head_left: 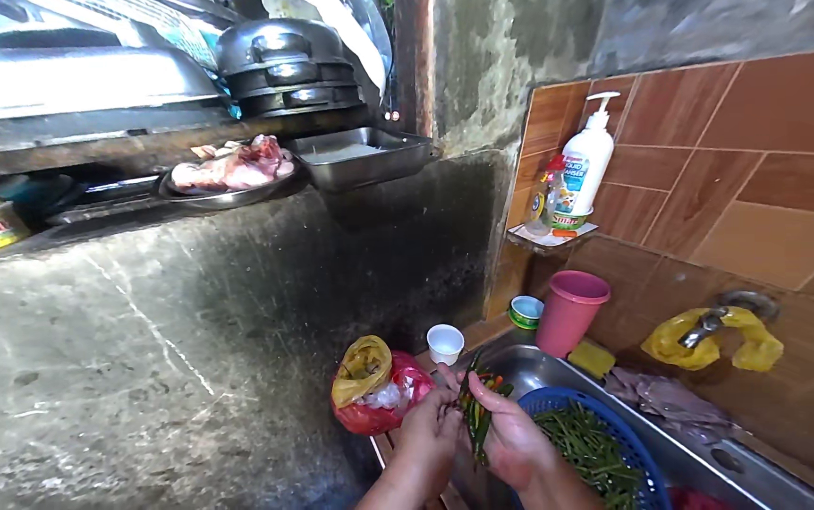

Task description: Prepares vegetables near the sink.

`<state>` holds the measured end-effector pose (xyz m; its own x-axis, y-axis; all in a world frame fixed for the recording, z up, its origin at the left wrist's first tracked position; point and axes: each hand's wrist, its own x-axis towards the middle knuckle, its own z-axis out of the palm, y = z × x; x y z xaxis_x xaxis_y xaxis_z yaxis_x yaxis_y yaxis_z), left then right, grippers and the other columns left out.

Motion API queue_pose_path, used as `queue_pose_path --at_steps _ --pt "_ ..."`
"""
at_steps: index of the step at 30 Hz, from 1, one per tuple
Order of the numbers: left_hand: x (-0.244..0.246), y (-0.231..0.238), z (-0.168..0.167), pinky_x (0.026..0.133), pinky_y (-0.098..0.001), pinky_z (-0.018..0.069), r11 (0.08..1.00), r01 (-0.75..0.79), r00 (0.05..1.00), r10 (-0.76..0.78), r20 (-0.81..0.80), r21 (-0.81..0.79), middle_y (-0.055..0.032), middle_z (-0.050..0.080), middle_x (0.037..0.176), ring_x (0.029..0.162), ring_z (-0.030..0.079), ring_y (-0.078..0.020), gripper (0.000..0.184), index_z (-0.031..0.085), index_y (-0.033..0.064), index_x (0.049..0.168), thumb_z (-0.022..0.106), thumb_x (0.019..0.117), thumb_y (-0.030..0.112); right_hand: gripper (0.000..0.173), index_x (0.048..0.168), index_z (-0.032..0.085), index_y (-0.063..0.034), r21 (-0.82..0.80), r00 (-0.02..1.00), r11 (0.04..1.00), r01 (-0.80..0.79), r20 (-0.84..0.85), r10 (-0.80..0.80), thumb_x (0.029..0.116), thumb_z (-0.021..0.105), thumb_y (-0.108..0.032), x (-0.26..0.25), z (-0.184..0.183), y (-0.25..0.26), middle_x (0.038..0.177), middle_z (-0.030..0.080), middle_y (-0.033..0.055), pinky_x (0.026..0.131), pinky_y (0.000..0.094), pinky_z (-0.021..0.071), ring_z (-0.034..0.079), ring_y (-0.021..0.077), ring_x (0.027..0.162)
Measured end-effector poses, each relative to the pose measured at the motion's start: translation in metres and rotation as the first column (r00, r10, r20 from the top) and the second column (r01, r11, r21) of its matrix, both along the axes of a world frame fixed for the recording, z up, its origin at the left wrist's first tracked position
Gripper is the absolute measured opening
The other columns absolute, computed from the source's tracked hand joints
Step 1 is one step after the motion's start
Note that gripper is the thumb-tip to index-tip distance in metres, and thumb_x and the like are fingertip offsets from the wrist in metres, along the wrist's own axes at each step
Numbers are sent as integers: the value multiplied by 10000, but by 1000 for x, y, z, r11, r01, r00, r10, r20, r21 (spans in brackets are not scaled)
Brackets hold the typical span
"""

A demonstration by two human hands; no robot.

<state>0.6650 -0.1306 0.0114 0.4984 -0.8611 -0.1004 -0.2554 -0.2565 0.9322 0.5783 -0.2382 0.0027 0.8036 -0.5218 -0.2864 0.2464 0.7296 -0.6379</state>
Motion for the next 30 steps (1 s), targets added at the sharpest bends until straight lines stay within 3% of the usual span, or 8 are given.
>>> queue_pose_path --at_steps 4,6,10,16,20,25,28,30 --pt "-9 -4 9 1033 -414 496 993 -69 959 41 281 92 -178 679 1193 1125 654 -262 300 641 -17 1262 490 1050 133 305 1206 608 -26 -6 999 1000 18 -41 -18 1133 359 -186 2 1 3 1204 710 83 917 291 566 684 136 1094" --pt "-14 -6 12 1060 -415 482 986 -96 930 39 364 140 -194 675 1210 1165 644 -287 310 641 -26 1262 470 1053 124 302 1177 618 -27 28 999 999 42 -33 -41 1131 360 -178 4 -1 5 1130 703 86 903 293 564 681 142 1043" --pt "-15 -9 15 1081 -415 468 963 -97 902 -21 430 250 -201 649 1261 1217 620 -297 336 624 -26 1288 419 1064 117 310 1283 603 -25 -6 998 999 40 -38 -40 1126 385 -178 4 -4 8 1239 685 87 971 308 543 659 145 1137" --pt "-3 -5 -10 943 -407 543 990 -47 845 109 524 -130 -154 730 1048 1012 700 -251 280 728 -12 1084 485 989 90 342 1230 617 -41 21 1000 1000 6 10 -6 1138 329 -201 -1 1 8 1239 709 68 941 289 564 678 128 1132" --pt "9 2 -5 951 -343 532 996 -11 948 40 315 -93 -110 705 1080 1001 672 -164 301 681 -5 1167 440 1069 146 365 1219 568 -102 87 984 993 -78 170 63 1141 261 -284 0 -12 -2 1295 694 53 810 331 603 704 153 1073" --pt "10 12 -10 679 -250 519 995 4 933 -39 -357 -99 28 539 837 703 562 -68 226 520 47 1161 317 1091 118 371 1279 573 -96 47 974 999 8 226 -19 1130 286 -278 3 -13 -15 1406 635 57 1011 390 549 625 182 1273" --pt "-1 17 -7 621 -230 461 990 111 957 -130 -260 -85 39 486 786 643 488 -51 246 520 53 1132 304 1102 167 370 1268 580 -61 38 976 994 107 185 -112 1136 287 -244 7 -5 -14 1364 658 68 1038 380 529 628 177 1264" --pt "-7 21 -2 771 -365 532 987 156 987 -154 54 -31 -126 620 917 796 611 -191 309 593 -39 1200 399 1098 179 354 1290 569 -40 24 973 986 165 158 -167 1137 305 -220 9 -3 -12 1356 660 79 1021 359 539 640 173 1240"
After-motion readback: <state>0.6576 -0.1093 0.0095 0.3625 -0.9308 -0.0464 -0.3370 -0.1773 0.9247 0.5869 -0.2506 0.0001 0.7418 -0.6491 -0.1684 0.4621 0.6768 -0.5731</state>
